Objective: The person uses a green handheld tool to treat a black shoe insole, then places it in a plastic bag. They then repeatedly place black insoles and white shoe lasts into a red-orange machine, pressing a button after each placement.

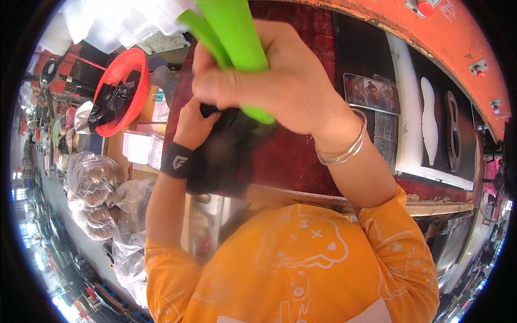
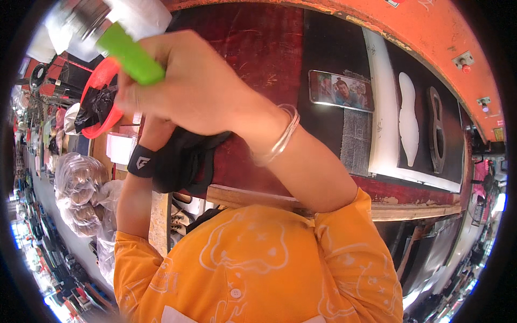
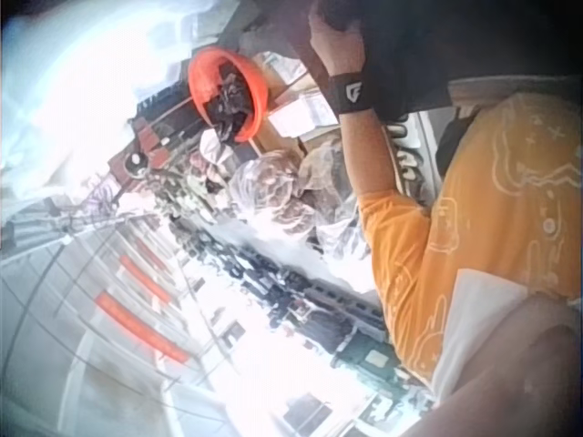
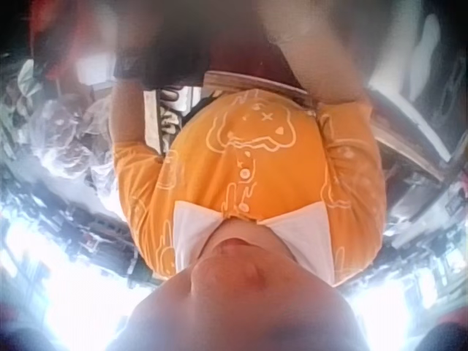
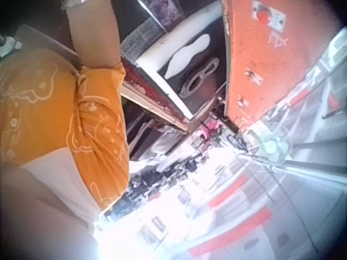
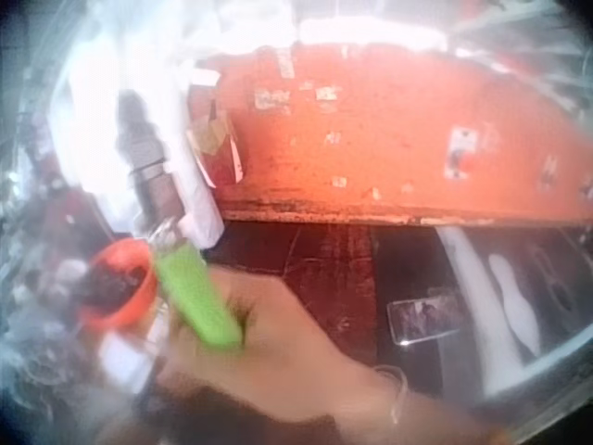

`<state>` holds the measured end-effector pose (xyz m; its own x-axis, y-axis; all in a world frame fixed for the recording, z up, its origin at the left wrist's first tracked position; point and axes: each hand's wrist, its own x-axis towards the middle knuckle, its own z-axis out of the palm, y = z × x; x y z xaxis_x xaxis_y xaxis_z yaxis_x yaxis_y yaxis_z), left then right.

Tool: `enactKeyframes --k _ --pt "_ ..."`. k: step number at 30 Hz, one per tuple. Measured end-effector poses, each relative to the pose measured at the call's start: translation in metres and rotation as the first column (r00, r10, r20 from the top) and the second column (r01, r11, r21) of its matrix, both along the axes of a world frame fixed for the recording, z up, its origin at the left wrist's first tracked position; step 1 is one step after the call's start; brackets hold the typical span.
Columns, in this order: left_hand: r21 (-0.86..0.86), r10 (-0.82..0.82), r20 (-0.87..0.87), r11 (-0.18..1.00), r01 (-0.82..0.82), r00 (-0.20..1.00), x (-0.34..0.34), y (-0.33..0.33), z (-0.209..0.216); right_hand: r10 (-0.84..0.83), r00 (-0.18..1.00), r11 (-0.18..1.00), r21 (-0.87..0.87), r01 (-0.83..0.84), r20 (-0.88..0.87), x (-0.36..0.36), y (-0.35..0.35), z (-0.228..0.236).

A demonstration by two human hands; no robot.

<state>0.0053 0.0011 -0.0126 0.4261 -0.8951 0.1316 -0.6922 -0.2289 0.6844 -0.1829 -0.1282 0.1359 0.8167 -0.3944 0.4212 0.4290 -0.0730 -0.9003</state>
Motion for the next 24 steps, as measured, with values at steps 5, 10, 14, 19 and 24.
enactKeyframes --k 5,10,14,19,24 --pt "-0.005 0.048 -0.933 0.989 -0.147 0.357 0.006 0.005 0.005 -0.047 0.987 0.996 0.086 0.034 0.152 -0.010 -0.006 -0.001" --pt "-0.116 -0.068 -0.979 0.961 -0.251 0.195 0.001 0.022 0.003 -0.061 0.988 0.975 0.222 0.028 0.143 -0.008 -0.004 -0.011" --pt "-0.156 -0.070 -0.904 0.972 -0.173 0.422 0.005 0.017 0.003 0.120 0.978 0.981 0.134 -0.144 0.169 -0.005 0.002 -0.015" --pt "-0.081 -0.131 -0.322 0.991 0.111 0.937 0.002 -0.001 -0.005 -0.037 0.997 0.988 0.152 0.027 0.065 -0.004 0.002 -0.011" --pt "-0.003 0.038 -0.916 0.995 -0.100 0.400 0.007 0.004 -0.002 -0.028 0.992 0.983 0.183 0.005 0.123 -0.009 -0.007 -0.010"
